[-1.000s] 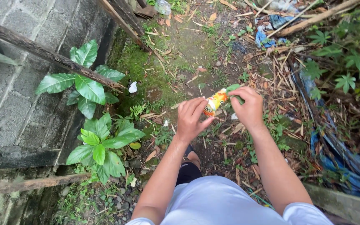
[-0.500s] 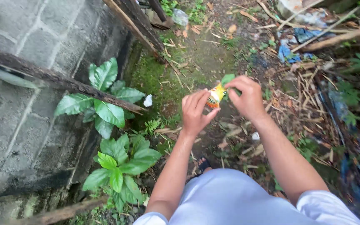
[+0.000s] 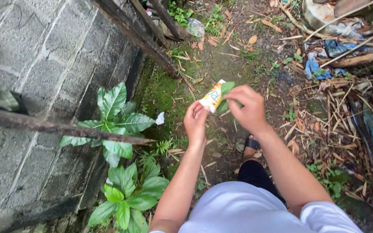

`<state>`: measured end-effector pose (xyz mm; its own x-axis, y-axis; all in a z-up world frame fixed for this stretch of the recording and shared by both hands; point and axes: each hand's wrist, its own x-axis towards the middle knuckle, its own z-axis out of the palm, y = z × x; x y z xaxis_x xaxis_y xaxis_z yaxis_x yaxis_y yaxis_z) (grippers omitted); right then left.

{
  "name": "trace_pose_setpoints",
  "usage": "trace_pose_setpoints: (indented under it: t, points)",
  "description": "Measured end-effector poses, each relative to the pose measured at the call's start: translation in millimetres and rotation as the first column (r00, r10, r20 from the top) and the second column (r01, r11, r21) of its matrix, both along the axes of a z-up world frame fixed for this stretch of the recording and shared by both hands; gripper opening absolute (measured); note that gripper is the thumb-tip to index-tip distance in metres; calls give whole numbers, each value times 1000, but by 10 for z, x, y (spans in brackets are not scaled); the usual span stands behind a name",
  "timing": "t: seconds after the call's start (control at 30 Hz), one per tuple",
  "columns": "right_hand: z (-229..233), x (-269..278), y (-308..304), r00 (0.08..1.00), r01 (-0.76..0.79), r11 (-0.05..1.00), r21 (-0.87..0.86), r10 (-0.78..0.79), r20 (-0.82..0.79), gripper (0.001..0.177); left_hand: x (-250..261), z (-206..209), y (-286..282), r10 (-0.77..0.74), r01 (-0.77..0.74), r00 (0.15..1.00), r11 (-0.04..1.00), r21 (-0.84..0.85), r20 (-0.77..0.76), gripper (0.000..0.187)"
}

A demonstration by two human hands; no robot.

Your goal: Sorting through plastic trash and attempting to wrap a small plastic cup with a green leaf.

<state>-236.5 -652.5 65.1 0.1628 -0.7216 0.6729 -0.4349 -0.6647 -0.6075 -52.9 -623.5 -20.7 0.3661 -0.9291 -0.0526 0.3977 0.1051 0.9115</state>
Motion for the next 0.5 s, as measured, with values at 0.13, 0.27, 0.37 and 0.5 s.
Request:
trace_pose_setpoints:
  t: [0.13,0.27,0.37,0.5]
  points:
    - [78,-36,-490,993,-116,993,27,115,10,16,-72,-119,-641,-15,38,969,995,90,-248,47]
    - [41,-322,-1315,990,-141,990,1,141,-19,14,-413,-48,-1431,-27,29,995,999,16,-94,43]
    - [114,-658,-1938,997,-76,997,-19,76,18,14,-700,-12,-2040,-26,31,993,999,45,-114,41]
    - [174,-971,-2554,998,22,999,-42,-20,57,16,-1017,123,-2583,-25,31,998,995,96,-55,43]
